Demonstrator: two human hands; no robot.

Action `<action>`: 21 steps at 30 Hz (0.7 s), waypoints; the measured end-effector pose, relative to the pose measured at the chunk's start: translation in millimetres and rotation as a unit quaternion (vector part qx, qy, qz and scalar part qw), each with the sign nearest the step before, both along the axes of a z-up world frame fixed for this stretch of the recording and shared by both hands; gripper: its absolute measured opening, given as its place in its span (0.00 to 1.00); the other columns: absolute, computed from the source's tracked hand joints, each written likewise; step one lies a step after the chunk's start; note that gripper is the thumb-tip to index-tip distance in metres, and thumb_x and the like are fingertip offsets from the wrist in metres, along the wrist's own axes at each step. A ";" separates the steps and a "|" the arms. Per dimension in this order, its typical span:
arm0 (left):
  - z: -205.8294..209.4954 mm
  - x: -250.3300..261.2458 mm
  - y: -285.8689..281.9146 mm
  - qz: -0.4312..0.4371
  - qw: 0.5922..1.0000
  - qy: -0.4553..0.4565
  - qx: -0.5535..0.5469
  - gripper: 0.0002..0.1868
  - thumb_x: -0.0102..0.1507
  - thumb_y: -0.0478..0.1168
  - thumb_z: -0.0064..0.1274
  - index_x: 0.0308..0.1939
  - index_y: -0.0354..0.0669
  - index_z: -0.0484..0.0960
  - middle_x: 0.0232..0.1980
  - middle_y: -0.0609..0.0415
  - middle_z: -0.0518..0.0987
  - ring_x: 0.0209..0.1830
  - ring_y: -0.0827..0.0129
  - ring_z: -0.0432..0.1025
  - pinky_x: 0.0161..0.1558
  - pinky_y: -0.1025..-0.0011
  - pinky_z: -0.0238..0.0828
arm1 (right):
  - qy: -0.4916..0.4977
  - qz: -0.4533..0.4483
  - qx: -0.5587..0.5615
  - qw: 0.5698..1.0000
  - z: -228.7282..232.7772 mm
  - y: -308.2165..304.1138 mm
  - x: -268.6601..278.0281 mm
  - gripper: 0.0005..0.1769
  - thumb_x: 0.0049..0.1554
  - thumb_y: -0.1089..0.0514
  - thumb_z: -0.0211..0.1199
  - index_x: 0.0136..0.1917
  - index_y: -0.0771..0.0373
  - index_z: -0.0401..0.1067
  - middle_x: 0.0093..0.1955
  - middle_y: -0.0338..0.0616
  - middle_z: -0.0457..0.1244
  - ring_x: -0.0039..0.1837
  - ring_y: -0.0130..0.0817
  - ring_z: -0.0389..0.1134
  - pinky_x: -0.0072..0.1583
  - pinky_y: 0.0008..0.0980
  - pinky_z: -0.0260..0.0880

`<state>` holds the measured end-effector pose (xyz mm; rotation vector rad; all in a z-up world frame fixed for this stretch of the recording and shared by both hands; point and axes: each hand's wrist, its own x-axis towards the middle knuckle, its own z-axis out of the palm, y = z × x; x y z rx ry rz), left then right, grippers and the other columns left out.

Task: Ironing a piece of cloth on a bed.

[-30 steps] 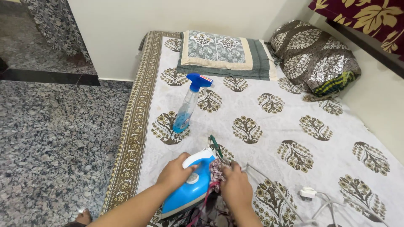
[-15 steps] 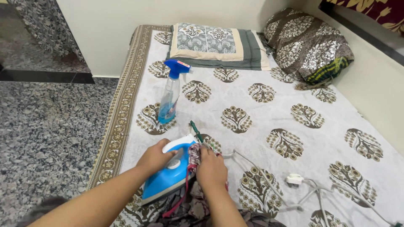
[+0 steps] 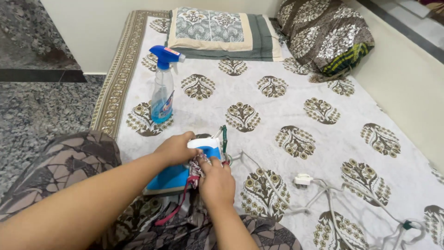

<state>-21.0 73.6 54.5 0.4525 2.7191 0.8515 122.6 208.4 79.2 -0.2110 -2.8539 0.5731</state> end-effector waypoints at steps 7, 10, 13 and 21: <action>-9.5 -2.1 -13.1 0.049 0.983 -0.117 0.132 0.23 0.60 0.53 0.60 0.53 0.45 0.81 0.35 0.49 0.85 0.31 0.67 0.77 0.36 0.66 0.75 | 0.014 0.002 -0.033 0.999 -4.0 -4.4 -6.4 0.23 0.50 0.58 0.63 0.59 0.46 0.78 0.66 0.43 0.65 0.60 0.50 0.66 0.58 0.49 0.69; -17.9 -16.0 -29.6 0.063 0.981 -0.131 0.130 0.21 0.63 0.54 0.57 0.51 0.42 0.83 0.32 0.47 0.83 0.29 0.67 0.74 0.35 0.65 0.72 | 0.034 0.032 -0.034 0.998 8.3 -19.4 -10.8 0.24 0.49 0.52 0.67 0.60 0.52 0.76 0.67 0.49 0.63 0.65 0.54 0.62 0.61 0.57 0.65; -23.9 -24.2 -38.4 0.054 0.977 -0.150 0.142 0.21 0.63 0.55 0.55 0.50 0.42 0.82 0.31 0.50 0.82 0.28 0.69 0.75 0.35 0.67 0.73 | -0.025 0.041 -0.018 0.999 42.1 -33.8 -13.4 0.35 0.48 0.40 0.72 0.66 0.54 0.73 0.73 0.55 0.57 0.73 0.69 0.52 0.60 0.77 0.56; -42.0 -49.2 -52.8 0.036 0.910 -0.312 0.271 0.21 0.65 0.52 0.53 0.53 0.41 0.80 0.33 0.55 0.77 0.29 0.73 0.71 0.35 0.70 0.70 | 0.002 -0.007 0.030 1.000 -9.9 -19.7 -32.3 0.30 0.53 0.51 0.65 0.68 0.57 0.71 0.69 0.49 0.62 0.66 0.56 0.61 0.59 0.58 0.67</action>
